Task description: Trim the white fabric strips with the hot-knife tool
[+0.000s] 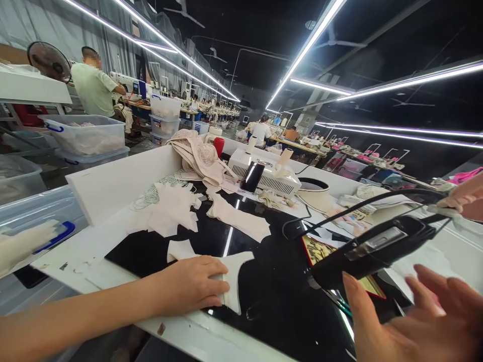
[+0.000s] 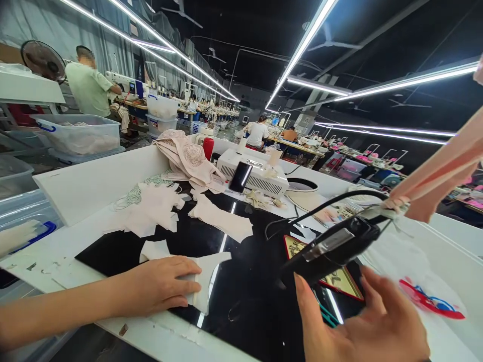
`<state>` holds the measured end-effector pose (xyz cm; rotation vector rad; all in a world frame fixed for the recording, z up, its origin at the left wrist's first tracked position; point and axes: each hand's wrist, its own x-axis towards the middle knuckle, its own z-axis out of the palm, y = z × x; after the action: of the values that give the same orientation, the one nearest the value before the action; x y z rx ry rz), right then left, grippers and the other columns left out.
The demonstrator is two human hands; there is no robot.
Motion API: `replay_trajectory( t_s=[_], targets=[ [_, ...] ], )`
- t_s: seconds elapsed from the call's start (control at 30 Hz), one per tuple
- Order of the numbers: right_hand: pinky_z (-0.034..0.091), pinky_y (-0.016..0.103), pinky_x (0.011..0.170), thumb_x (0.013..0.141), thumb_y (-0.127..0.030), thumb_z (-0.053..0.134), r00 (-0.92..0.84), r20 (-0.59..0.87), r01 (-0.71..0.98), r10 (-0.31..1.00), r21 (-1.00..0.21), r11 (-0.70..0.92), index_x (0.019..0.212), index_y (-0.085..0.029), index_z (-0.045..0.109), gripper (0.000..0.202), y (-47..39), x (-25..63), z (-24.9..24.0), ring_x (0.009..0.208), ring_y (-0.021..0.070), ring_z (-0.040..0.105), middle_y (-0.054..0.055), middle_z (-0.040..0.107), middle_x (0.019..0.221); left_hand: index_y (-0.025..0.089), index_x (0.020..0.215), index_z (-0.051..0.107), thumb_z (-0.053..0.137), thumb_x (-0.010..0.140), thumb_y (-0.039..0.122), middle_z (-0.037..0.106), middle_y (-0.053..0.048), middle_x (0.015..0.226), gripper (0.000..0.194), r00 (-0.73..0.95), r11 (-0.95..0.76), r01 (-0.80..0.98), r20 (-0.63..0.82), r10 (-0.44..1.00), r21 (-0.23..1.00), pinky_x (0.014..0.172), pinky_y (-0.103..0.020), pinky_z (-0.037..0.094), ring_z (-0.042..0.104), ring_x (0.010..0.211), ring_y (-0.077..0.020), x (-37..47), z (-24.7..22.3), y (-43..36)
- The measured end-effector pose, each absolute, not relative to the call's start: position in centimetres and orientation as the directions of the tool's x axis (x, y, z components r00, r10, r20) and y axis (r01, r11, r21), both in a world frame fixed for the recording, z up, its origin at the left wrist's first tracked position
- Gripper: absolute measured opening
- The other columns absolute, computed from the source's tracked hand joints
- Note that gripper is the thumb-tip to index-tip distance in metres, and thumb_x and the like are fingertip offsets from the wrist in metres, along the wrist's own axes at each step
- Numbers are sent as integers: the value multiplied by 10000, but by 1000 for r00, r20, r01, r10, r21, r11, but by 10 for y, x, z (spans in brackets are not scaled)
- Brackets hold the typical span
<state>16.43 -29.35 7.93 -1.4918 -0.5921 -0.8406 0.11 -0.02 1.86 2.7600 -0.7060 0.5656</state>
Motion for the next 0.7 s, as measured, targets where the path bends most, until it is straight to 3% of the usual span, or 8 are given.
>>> replay_trajectory(
  t_s=[0.1,0.2,0.27,0.33,0.5,0.7],
  targets=[
    [461,607,1133,591,-350,965,764,641,643,-70,-766,-4,1510,-401,421,1069,-278,167,89,1389,341,526,58,571,1426,187,1149,683,638,1033,304,687,-110,1289,170,803,-828,-536,402,-440,163,1045,-348,553,668,1200,-252,6,22,2],
    [582,540,968,713,-476,881,881,472,467,14,-875,128,1324,-303,578,704,-257,167,93,1071,274,708,38,712,1151,181,1179,680,588,1060,288,691,-106,1294,185,804,-807,-559,364,-470,193,1058,-355,538,664,1208,-252,9,24,4],
    [625,425,796,741,-459,868,881,472,458,23,-865,204,1150,-253,641,511,-247,167,93,829,204,720,2,727,982,173,1207,672,608,1050,269,696,-99,1286,194,804,-800,-563,364,-471,207,1054,-353,532,666,1191,-247,9,26,4],
    [603,339,649,748,-402,874,858,514,493,24,-835,244,1089,-244,641,442,-239,166,94,670,156,676,-29,710,885,160,1195,670,650,1026,241,712,-90,1238,189,797,-801,-562,393,-459,207,1014,-335,541,674,1144,-233,7,28,1],
    [579,309,532,767,-352,872,808,585,548,71,-790,275,1139,-255,607,467,-227,153,96,591,148,654,-31,704,878,140,1030,660,749,954,234,713,-46,1006,150,748,-794,-600,418,-515,97,917,-302,553,679,960,-192,5,33,-14],
    [571,284,478,806,-346,817,834,527,414,162,-793,448,1220,-257,593,479,-215,117,90,558,138,619,-45,663,756,153,902,627,715,962,249,673,-38,908,143,695,-768,-640,413,-589,-19,888,-294,554,666,852,-171,15,23,-31]
  ],
)
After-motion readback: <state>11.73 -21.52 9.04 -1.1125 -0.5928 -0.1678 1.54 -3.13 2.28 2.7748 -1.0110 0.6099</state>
